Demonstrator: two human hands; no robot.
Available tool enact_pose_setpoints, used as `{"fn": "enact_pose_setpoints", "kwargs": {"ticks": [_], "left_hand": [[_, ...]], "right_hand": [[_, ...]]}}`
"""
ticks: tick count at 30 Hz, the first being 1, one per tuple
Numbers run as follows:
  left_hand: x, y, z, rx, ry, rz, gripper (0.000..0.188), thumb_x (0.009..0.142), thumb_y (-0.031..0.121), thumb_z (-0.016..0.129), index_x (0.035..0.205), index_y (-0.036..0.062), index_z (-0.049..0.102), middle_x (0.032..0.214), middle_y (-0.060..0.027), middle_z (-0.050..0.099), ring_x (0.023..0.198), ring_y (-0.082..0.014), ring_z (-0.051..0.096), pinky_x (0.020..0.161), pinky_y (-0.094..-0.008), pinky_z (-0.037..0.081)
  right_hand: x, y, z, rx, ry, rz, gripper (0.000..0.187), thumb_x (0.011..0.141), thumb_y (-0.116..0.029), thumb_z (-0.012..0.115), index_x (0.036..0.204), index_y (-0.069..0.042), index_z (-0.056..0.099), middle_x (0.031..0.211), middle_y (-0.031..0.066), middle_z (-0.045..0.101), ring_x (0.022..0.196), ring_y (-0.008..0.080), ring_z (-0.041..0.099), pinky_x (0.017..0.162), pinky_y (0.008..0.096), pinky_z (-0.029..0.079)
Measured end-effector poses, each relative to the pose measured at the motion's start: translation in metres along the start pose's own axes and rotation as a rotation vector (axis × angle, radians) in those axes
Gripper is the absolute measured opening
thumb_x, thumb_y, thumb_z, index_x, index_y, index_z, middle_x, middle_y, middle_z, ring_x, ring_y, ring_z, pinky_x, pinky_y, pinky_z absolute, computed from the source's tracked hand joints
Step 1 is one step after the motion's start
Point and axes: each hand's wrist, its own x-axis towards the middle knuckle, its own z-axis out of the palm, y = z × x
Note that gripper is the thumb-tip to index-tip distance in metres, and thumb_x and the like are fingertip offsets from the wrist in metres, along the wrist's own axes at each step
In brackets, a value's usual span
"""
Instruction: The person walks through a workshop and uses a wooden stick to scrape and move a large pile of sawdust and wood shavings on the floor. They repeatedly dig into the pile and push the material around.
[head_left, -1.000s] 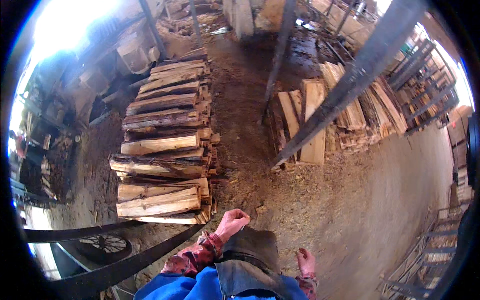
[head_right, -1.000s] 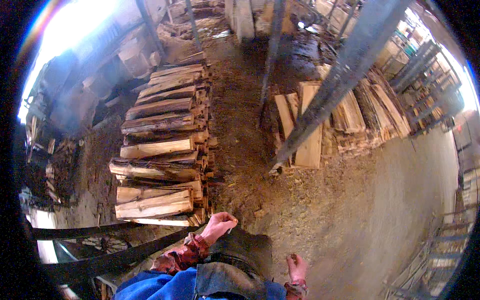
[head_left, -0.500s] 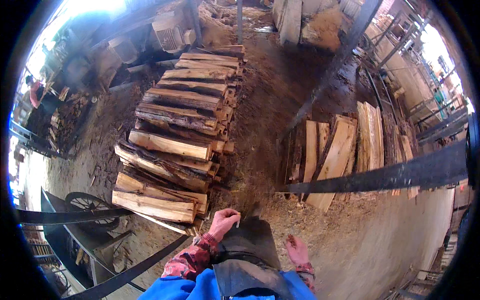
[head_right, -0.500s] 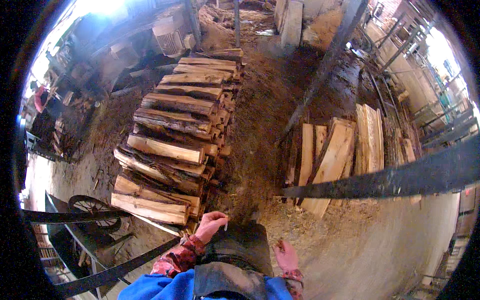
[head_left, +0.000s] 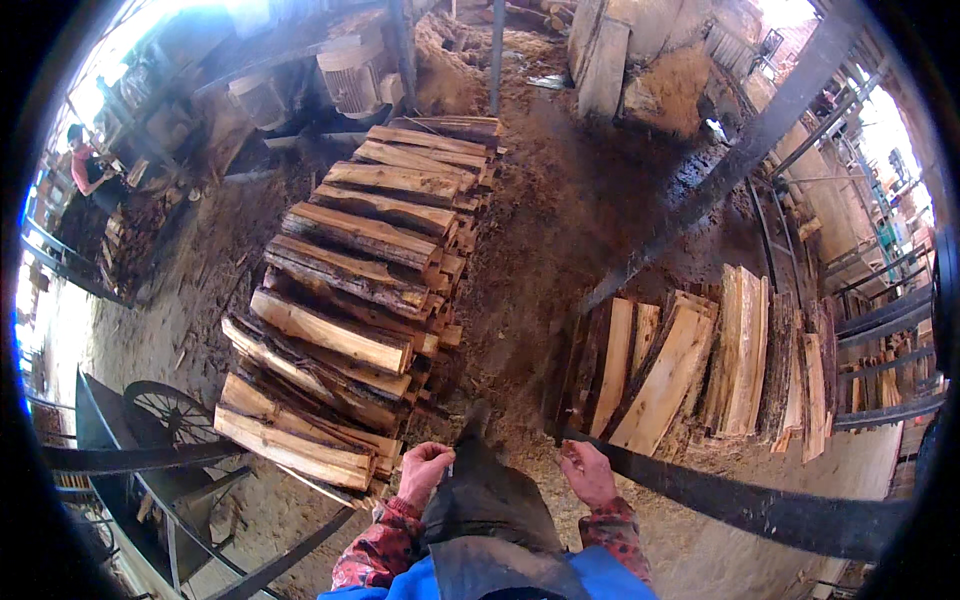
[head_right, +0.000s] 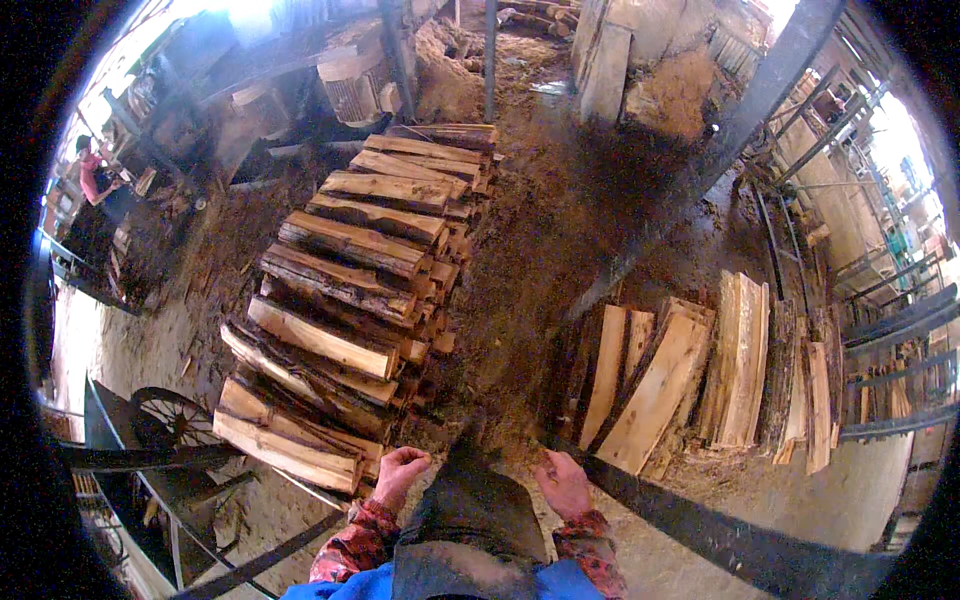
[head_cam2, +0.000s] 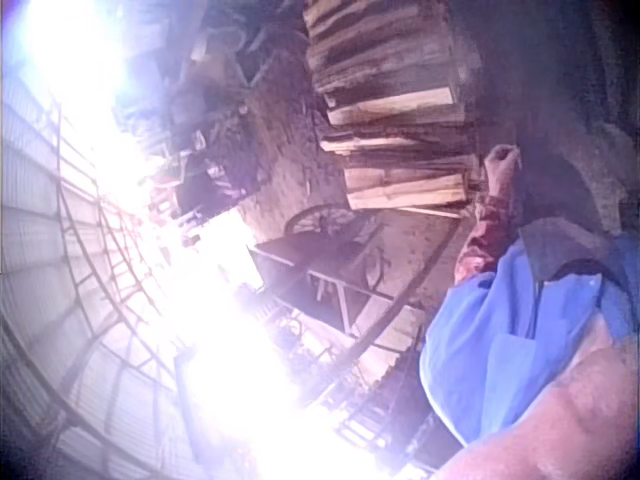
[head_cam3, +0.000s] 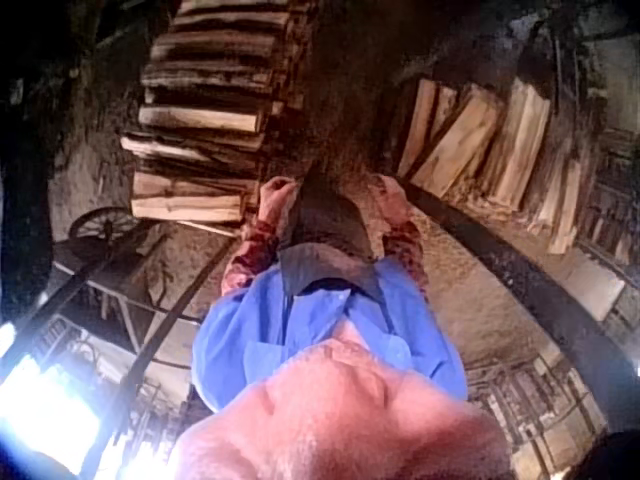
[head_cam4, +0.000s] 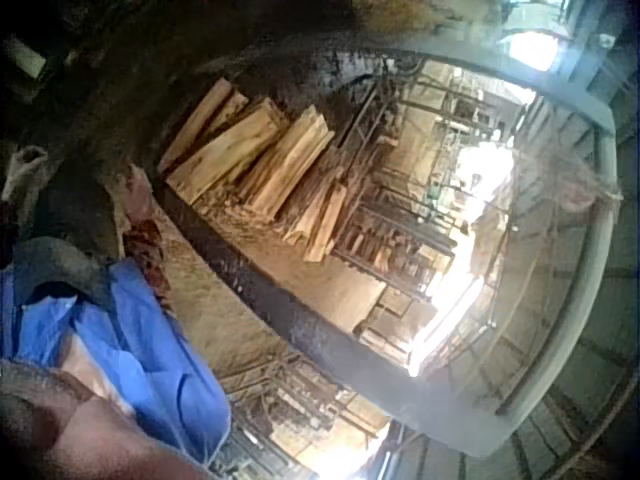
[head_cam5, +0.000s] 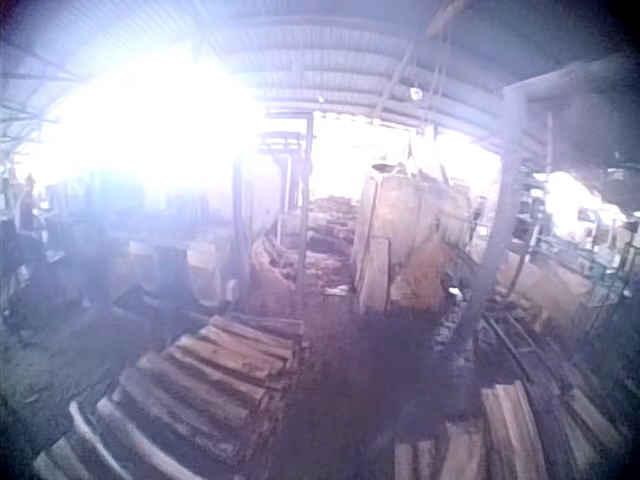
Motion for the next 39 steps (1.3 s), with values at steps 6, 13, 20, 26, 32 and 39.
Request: {"fn": "enact_pose_setpoints", "kwargs": {"ticks": [6, 13, 20, 26, 32, 39], "left_hand": [[0.051, 0.032, 0.015, 0.044, -0.091, -0.008, 0.014, 0.078, 0.011, 0.068, 0.086, -0.0003, 0.065, 0.075, -0.0014, 0.062, 0.069, -0.0086, 0.056, 0.066, -0.0228, 0.045], [0.080, 0.087, 0.034, 0.040, -0.091, 0.072, 0.016, 0.077, 0.012, 0.067, 0.085, -0.0018, 0.067, 0.073, -0.0004, 0.063, 0.067, -0.0063, 0.055, 0.061, -0.0219, 0.045], [0.087, 0.066, 0.048, -0.011, -0.097, 0.082, 0.016, 0.077, 0.011, 0.067, 0.087, -0.0018, 0.067, 0.075, -0.0015, 0.064, 0.068, -0.0065, 0.056, 0.063, -0.0210, 0.044], [0.074, 0.061, 0.070, -0.079, -0.154, 0.028, 0.012, 0.078, 0.008, 0.068, 0.086, -0.0006, 0.066, 0.076, -0.0015, 0.064, 0.069, -0.0067, 0.056, 0.063, -0.0210, 0.045], [0.089, 0.079, 0.091, -0.042, -0.215, 0.021, 0.012, 0.078, 0.007, 0.067, 0.086, -0.0011, 0.066, 0.076, -0.0025, 0.064, 0.069, -0.0070, 0.057, 0.063, -0.0217, 0.045], [0.146, 0.100, 0.130, 0.015, -0.417, 0.006, 0.014, 0.079, 0.009, 0.067, 0.087, -0.0017, 0.066, 0.076, -0.0013, 0.063, 0.070, -0.0068, 0.055, 0.063, -0.0224, 0.044]], "right_hand": [[0.033, -0.006, -0.009, 0.028, 0.056, 0.059, 0.033, 0.081, -0.015, 0.064, 0.110, 0.001, 0.057, 0.096, 0.0152, 0.061, 0.081, 0.0260, 0.062, 0.072, 0.0328, 0.051], [0.039, -0.013, -0.009, 0.183, 0.069, 0.142, 0.030, 0.081, -0.013, 0.064, 0.107, 0.000, 0.058, 0.091, 0.0130, 0.060, 0.078, 0.0227, 0.061, 0.069, 0.0310, 0.049], [0.038, -0.018, -0.011, 0.023, 0.006, 0.023, 0.027, 0.080, -0.012, 0.064, 0.104, -0.001, 0.058, 0.087, 0.0126, 0.059, 0.075, 0.0235, 0.059, 0.066, 0.0319, 0.048], [0.037, -0.025, -0.016, 0.072, 0.030, 0.048, 0.026, 0.081, -0.012, 0.063, 0.104, -0.002, 0.058, 0.087, 0.0125, 0.058, 0.074, 0.0239, 0.059, 0.067, 0.0321, 0.048], [0.039, -0.019, -0.016, 0.102, 0.046, 0.085, 0.026, 0.081, -0.012, 0.064, 0.103, -0.002, 0.059, 0.088, 0.0127, 0.059, 0.076, 0.0241, 0.059, 0.068, 0.0312, 0.048], [0.046, -0.019, -0.018, 0.227, 0.162, 0.394, 0.028, 0.083, -0.014, 0.064, 0.106, 0.001, 0.060, 0.090, 0.0098, 0.064, 0.082, 0.0166, 0.061, 0.074, 0.0286, 0.048]]}}
